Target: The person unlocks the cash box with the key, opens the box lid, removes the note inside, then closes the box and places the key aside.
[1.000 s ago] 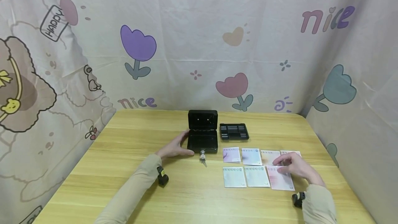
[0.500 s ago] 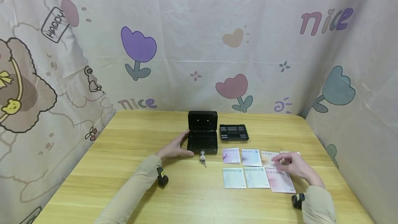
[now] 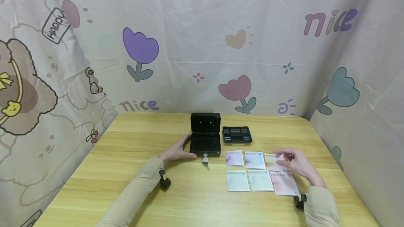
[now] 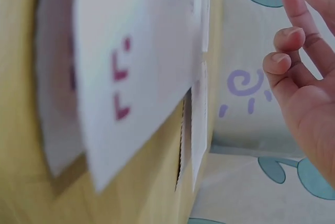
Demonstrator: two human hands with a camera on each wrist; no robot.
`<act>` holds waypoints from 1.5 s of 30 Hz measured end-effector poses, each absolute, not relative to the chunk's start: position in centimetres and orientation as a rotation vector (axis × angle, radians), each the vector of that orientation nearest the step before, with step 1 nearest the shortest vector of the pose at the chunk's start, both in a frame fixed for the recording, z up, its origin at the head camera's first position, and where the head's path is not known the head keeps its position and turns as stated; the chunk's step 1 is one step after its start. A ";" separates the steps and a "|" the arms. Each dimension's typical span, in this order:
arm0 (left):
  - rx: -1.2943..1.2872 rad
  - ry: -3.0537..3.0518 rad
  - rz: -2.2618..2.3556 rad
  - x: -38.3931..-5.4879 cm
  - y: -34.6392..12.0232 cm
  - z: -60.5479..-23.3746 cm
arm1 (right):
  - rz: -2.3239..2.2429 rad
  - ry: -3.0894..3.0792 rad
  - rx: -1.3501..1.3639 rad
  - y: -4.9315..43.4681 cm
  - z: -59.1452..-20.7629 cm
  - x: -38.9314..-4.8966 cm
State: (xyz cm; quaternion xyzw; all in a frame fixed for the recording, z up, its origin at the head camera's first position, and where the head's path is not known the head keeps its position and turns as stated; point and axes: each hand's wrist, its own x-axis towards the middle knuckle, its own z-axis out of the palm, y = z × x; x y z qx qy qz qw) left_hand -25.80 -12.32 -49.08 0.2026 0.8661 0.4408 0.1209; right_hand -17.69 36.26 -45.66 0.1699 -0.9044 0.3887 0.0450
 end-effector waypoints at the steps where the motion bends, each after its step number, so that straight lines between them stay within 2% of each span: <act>1: 0.593 2.530 1.289 -25.8 -12.3 -49.1 | 1.181 -2.746 0.527 36.2 -45.6 -17.8; 20: 0.561 2.522 1.278 -25.8 -12.4 -49.1 | 1.132 -2.694 0.532 32.9 -43.7 -19.6; 45: 0.558 2.527 1.266 -25.8 -12.3 -49.0 | 1.177 -2.749 0.571 29.7 -41.5 -24.3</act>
